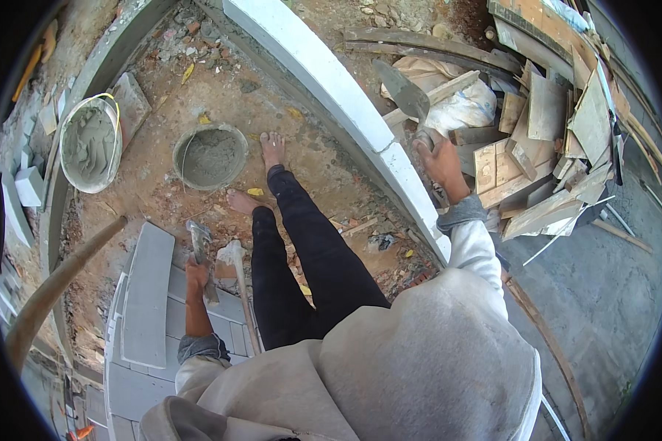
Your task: The person constructs a curved wall by laying concrete blocks with mortar, using a trowel to apply the mortar and a hammer to adjust the blocks.
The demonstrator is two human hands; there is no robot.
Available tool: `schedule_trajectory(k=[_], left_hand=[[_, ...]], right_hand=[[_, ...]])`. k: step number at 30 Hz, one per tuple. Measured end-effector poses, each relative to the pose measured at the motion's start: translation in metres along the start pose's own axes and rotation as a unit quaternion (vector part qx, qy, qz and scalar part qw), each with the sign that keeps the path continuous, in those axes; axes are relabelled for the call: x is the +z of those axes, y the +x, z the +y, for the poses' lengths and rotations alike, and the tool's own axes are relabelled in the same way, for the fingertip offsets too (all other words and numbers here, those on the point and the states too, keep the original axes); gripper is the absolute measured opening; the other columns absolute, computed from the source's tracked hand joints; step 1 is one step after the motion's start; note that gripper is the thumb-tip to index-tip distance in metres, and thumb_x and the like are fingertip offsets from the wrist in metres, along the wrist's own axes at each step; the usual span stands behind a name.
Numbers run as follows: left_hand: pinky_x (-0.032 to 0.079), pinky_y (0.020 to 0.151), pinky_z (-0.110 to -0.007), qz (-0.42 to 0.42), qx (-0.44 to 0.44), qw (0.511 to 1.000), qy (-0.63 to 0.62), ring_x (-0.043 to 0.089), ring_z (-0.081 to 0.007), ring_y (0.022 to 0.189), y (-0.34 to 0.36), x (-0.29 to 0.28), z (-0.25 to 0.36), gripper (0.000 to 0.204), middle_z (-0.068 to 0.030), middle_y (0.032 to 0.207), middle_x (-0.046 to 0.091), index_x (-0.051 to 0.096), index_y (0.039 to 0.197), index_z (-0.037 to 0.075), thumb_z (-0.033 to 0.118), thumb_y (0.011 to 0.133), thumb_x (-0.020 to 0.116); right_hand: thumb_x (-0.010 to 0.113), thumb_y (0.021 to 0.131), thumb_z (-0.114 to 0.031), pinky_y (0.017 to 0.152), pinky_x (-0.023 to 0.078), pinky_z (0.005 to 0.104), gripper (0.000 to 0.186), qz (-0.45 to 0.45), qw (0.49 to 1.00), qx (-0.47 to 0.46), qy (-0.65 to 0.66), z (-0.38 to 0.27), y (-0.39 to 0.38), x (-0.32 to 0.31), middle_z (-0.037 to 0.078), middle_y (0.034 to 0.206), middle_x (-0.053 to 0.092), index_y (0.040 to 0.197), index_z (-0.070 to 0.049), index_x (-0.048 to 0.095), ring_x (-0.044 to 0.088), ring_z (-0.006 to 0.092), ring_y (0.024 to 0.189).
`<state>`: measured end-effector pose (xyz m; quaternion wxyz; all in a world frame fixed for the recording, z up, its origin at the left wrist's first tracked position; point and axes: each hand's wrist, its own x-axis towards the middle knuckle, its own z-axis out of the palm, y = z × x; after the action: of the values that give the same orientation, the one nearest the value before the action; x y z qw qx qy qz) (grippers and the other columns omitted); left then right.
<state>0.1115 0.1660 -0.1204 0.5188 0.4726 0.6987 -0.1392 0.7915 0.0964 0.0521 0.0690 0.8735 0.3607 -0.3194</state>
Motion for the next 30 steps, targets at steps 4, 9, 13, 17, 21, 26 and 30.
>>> schedule_trajectory(k=[4,9,13,17,21,26,30], left_hand=[[0.052,0.061,-0.038,-0.049,-0.05,0.998,-0.011,0.065,-0.0235,0.068,-0.012,0.006,0.066,0.035,-0.0119,0.083,0.069,0.062,0.111,-0.003,0.01,0.08,0.071],[0.054,0.071,-0.039,-0.101,-0.022,0.993,0.051,0.068,-0.0269,0.08,-0.022,0.006,0.094,0.042,-0.0173,0.095,0.071,0.061,0.116,-0.005,0.012,0.08,0.072],[0.056,0.063,-0.038,-0.119,-0.065,0.988,0.077,0.068,-0.0264,0.073,-0.019,0.001,0.108,0.039,-0.0166,0.093,0.07,0.06,0.115,-0.006,0.008,0.08,0.07],[0.056,0.055,-0.037,-0.154,-0.079,0.982,0.073,0.067,-0.0242,0.065,-0.013,-0.003,0.141,0.034,-0.0141,0.087,0.068,0.059,0.113,-0.004,0.005,0.081,0.069],[0.055,0.05,-0.036,-0.157,-0.094,0.979,0.085,0.063,-0.0222,0.058,-0.001,-0.004,0.177,0.03,-0.0121,0.083,0.065,0.057,0.109,-0.002,0.004,0.082,0.068],[0.05,0.047,-0.035,-0.157,-0.088,0.975,0.126,0.059,-0.0208,0.053,0.002,-0.005,0.22,0.027,-0.01,0.081,0.06,0.054,0.109,0.001,0.0,0.084,0.065],[0.051,0.046,-0.034,-0.162,-0.045,0.976,0.138,0.059,-0.02,0.052,0.007,0.004,0.242,0.025,-0.0088,0.079,0.059,0.053,0.104,0.002,0.001,0.082,0.065]], right_hand=[[0.065,0.096,-0.033,0.083,0.051,0.0463,0.044,0.266,0.953,-0.077,0.119,-0.038,-0.029,-0.02,0.031,0.109,0.066,0.119,0.004,0.058,0.064,0.0478,0.094],[0.061,0.097,-0.034,0.083,0.055,0.0536,0.05,0.007,0.995,0.083,-0.055,0.045,-0.017,0.016,0.029,0.101,0.07,0.133,0.0,0.052,0.069,0.0469,0.092],[0.06,0.096,-0.033,0.079,0.057,0.0532,0.052,-0.053,0.987,0.134,-0.074,0.085,-0.012,0.044,0.025,0.093,0.073,0.137,-0.003,0.05,0.072,0.0428,0.086],[0.057,0.096,-0.026,0.076,0.057,0.0522,0.041,-0.072,0.994,0.067,-0.038,0.103,-0.002,0.078,0.023,0.094,0.073,0.13,-0.002,0.056,0.072,0.041,0.085],[0.057,0.091,-0.015,0.074,0.059,0.0461,0.02,-0.121,0.983,0.127,-0.056,0.148,-0.018,0.113,0.018,0.094,0.074,0.105,-0.004,0.067,0.074,0.0323,0.083],[0.057,0.093,-0.017,0.073,0.06,0.0452,0.024,-0.142,0.965,0.216,-0.053,0.175,-0.058,0.09,0.018,0.099,0.073,0.111,-0.002,0.063,0.075,0.0327,0.084],[0.061,0.094,-0.025,0.079,0.06,0.0473,0.034,-0.117,0.967,0.226,0.02,0.166,-0.089,0.08,0.02,0.104,0.071,0.118,-0.001,0.06,0.074,0.0363,0.09]])
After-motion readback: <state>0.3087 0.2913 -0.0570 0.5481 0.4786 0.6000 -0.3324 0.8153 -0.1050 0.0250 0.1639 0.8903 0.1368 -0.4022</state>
